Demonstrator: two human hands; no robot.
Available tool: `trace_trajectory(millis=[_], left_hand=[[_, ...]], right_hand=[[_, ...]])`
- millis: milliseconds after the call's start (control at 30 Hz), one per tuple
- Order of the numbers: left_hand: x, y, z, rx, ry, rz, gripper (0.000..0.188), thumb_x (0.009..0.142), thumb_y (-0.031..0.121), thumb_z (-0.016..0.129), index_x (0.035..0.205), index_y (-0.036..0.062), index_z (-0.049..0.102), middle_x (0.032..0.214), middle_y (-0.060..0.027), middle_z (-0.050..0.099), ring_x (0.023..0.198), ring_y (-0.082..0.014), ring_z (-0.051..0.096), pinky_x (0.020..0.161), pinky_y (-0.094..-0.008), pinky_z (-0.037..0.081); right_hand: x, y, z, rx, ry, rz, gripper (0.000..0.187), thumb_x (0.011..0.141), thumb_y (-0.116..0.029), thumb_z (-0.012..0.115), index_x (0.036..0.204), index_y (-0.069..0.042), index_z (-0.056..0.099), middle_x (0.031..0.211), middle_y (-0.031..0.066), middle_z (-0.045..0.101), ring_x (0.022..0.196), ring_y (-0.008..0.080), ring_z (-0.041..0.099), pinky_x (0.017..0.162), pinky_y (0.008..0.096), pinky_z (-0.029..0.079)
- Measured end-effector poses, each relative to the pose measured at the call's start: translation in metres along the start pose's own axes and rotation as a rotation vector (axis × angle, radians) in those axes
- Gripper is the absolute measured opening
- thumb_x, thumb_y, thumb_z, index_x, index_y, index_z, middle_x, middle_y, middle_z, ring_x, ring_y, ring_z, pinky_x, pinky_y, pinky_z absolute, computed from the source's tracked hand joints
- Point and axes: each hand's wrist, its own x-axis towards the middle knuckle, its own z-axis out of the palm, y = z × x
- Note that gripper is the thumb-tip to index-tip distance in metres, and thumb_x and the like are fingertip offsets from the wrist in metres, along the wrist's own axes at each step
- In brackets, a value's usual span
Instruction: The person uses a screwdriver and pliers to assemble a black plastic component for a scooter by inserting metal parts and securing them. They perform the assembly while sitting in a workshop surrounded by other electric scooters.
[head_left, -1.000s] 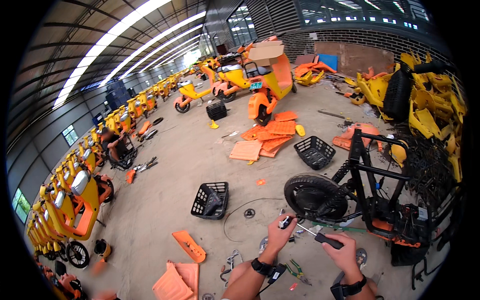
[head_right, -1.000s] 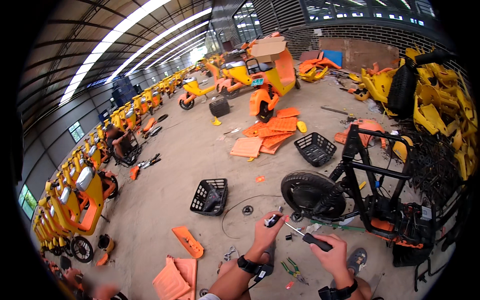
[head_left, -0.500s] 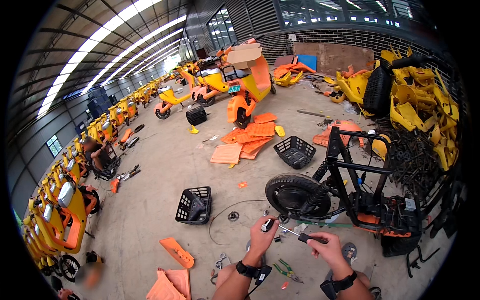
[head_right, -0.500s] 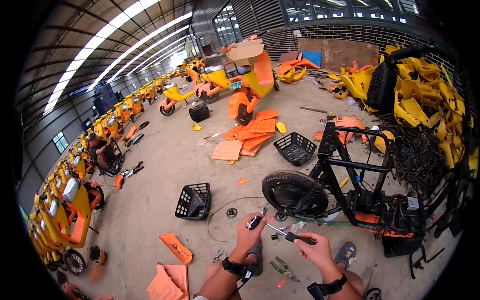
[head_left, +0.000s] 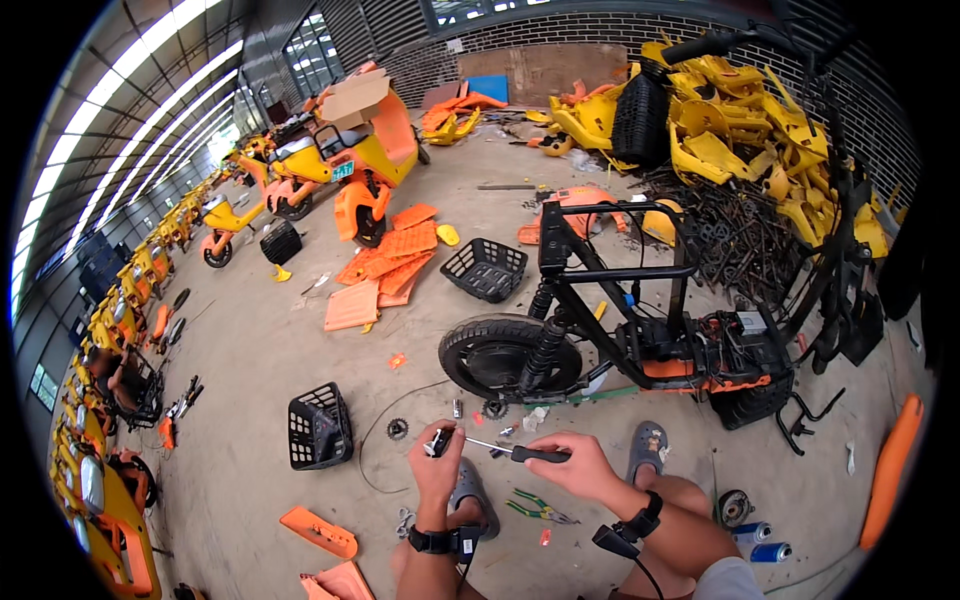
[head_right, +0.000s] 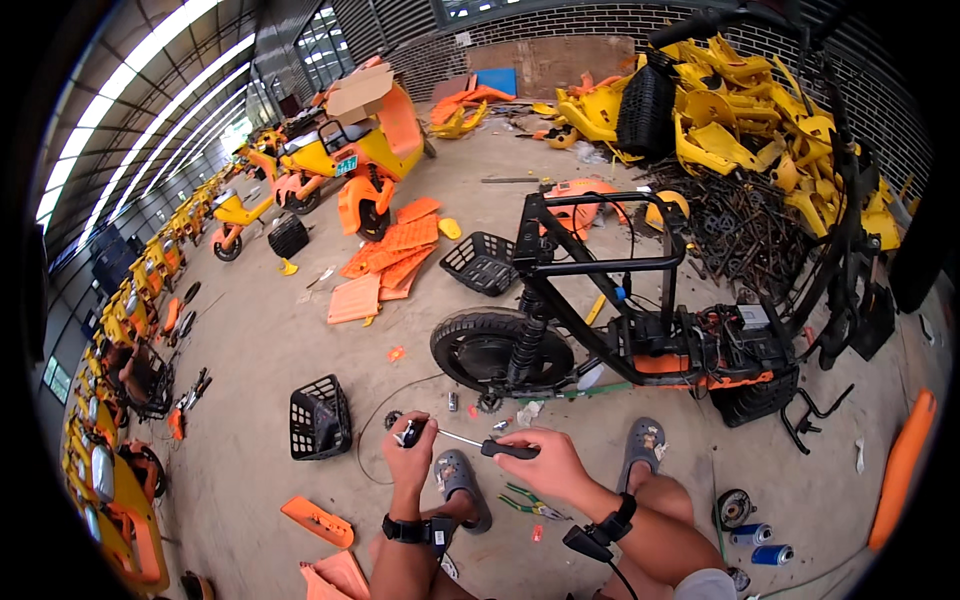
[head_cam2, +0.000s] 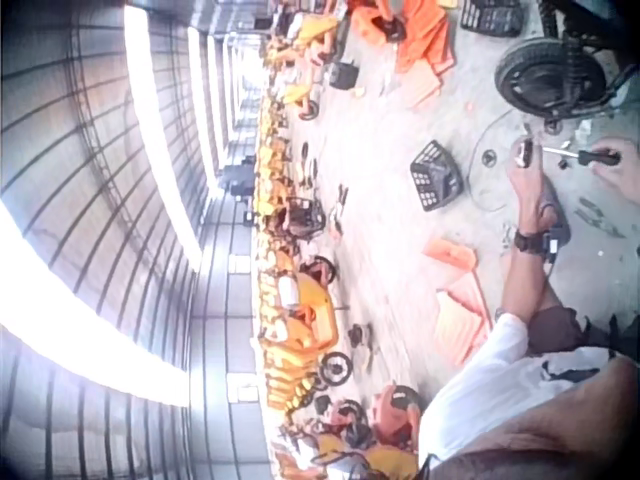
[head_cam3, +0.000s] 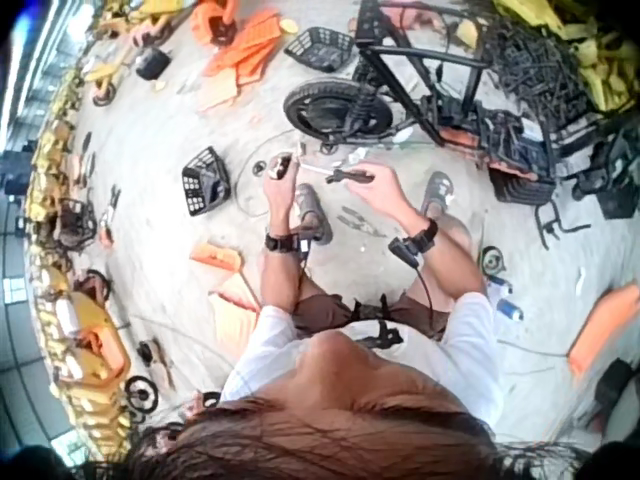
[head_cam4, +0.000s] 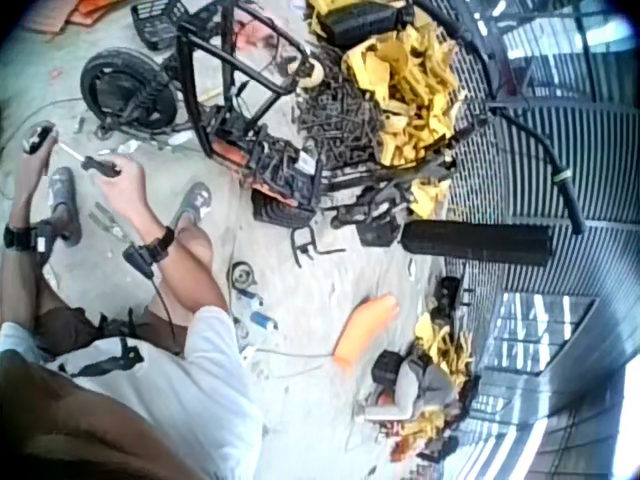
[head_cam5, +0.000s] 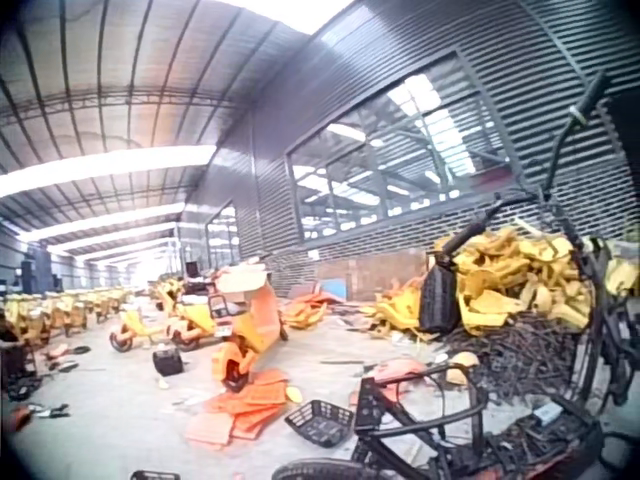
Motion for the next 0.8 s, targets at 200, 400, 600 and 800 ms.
trace_trajectory(millis=[200, 400, 600, 800], left_hand=[[0.001, -0.004, 0.002, 0.033, 0.009, 0.126, 0.012, 0.084, 0.006, 0.073, 0.092, 0.0007, 0.067, 0.075, 0.0015, 0.061, 0.066, -0.0053, 0.053, 0.06, -0.0217, 0.043], [-0.005, 0.002, 0.013, 0.072, 0.027, 0.14, 0.009, 0.084, 0.006, 0.072, 0.089, 0.0006, 0.067, 0.073, 0.0021, 0.06, 0.065, -0.0053, 0.051, 0.06, -0.0228, 0.043], [-0.004, 0.003, 0.023, 0.051, 0.019, 0.124, 0.009, 0.083, 0.006, 0.073, 0.088, 0.0008, 0.068, 0.072, 0.0022, 0.06, 0.065, -0.0052, 0.05, 0.06, -0.0229, 0.043], [-0.001, -0.003, 0.025, 0.08, -0.039, 0.248, 0.01, 0.083, 0.007, 0.074, 0.088, 0.0011, 0.068, 0.072, 0.0022, 0.059, 0.066, -0.005, 0.05, 0.061, -0.0221, 0.043]], right_hand=[[0.006, -0.011, -0.01, 0.235, -0.131, 0.409, 0.031, 0.081, -0.019, 0.079, 0.107, -0.003, 0.072, 0.086, 0.0022, 0.068, 0.062, 0.0073, 0.06, 0.053, 0.0222, 0.047], [-0.004, 0.007, -0.008, -0.168, -0.019, -0.089, 0.031, 0.079, -0.021, 0.076, 0.105, -0.006, 0.071, 0.089, 0.0083, 0.07, 0.074, 0.0198, 0.067, 0.068, 0.0307, 0.052], [-0.007, 0.002, -0.017, -0.23, 0.027, -0.156, 0.03, 0.078, -0.02, 0.077, 0.103, -0.005, 0.071, 0.089, 0.0086, 0.07, 0.077, 0.0205, 0.067, 0.074, 0.0318, 0.052], [-0.002, 0.008, -0.025, 0.226, -0.1, 0.293, 0.029, 0.082, -0.018, 0.078, 0.104, 0.0, 0.071, 0.083, 0.0026, 0.069, 0.065, 0.0087, 0.062, 0.056, 0.0239, 0.049]])
